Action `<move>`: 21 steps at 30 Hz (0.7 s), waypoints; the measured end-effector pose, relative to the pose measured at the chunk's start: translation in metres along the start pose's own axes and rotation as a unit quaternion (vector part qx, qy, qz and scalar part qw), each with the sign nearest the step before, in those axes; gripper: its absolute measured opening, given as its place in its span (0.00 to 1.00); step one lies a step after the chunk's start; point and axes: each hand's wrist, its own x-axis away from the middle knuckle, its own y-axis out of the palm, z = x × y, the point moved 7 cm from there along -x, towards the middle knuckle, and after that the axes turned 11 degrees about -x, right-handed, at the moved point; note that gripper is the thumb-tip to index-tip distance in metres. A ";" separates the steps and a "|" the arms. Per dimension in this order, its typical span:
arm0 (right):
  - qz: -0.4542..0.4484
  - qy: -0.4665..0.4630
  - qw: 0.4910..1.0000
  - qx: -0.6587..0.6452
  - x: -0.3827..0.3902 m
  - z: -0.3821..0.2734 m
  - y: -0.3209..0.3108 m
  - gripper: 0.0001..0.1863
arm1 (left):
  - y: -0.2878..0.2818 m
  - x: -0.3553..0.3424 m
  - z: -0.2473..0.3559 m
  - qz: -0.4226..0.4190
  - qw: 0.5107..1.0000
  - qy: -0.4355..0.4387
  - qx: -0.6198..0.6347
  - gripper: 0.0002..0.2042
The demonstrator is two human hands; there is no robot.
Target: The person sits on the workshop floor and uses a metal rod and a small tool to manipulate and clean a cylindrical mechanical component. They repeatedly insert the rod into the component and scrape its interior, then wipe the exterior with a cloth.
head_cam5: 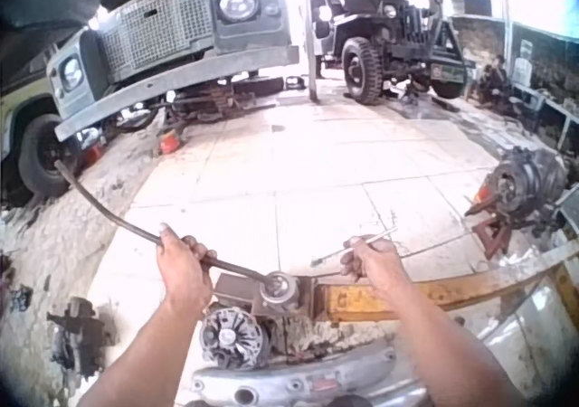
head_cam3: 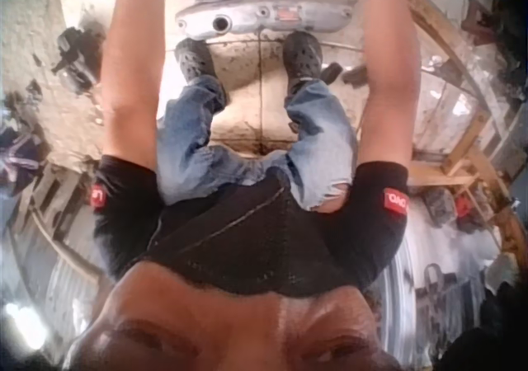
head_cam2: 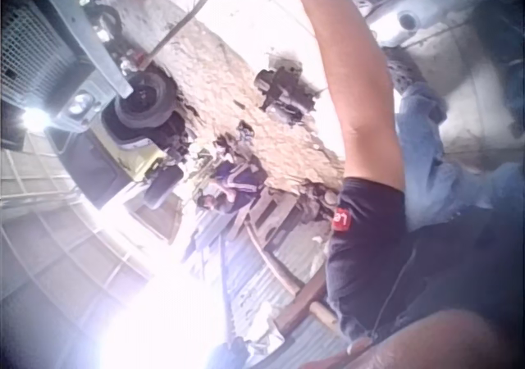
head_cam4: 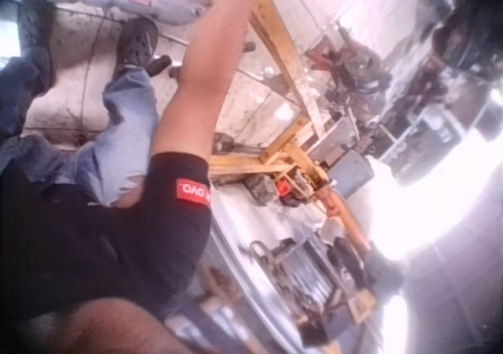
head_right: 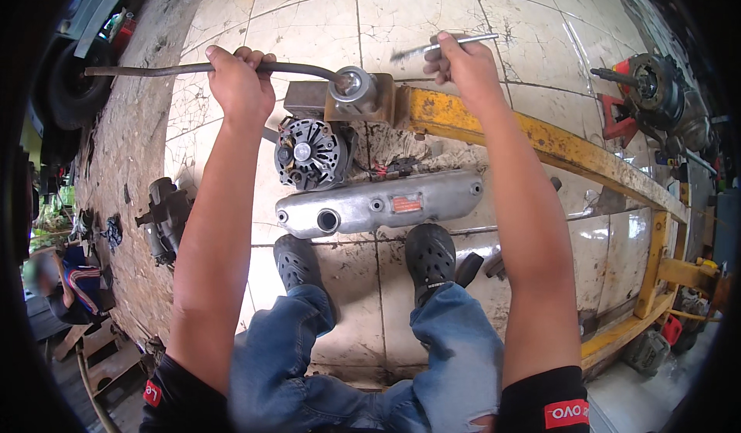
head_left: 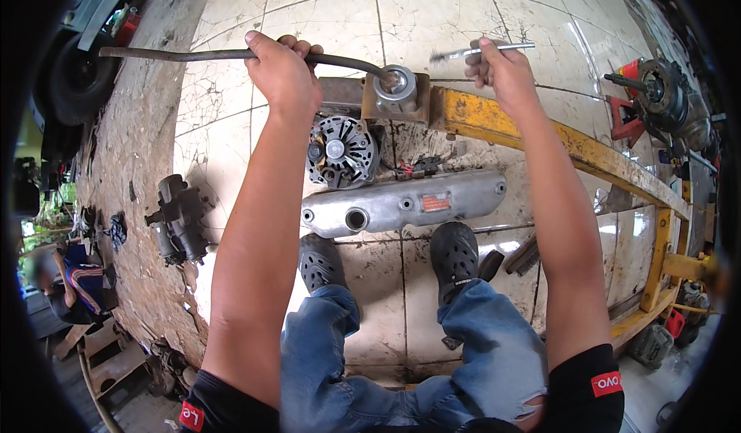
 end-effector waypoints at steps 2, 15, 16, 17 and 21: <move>-0.103 0.099 0.990 0.024 0.013 0.011 0.010 0.13 | -0.003 -0.002 0.004 -0.011 1.000 0.008 -0.011 0.20; -0.152 0.157 0.973 0.067 0.026 0.019 0.019 0.12 | -0.002 -0.002 0.003 -0.020 1.000 0.021 -0.008 0.22; -0.161 0.152 0.971 0.089 0.028 0.023 0.029 0.12 | -0.001 -0.001 0.002 -0.018 1.000 0.015 -0.008 0.21; -0.134 0.123 0.979 0.087 0.022 0.021 0.030 0.12 | 0.000 -0.001 0.001 -0.015 1.000 0.010 -0.009 0.21; 0.063 -0.059 0.984 0.156 -0.001 -0.005 0.002 0.14 | 0.001 0.001 0.000 0.001 1.000 -0.005 -0.016 0.20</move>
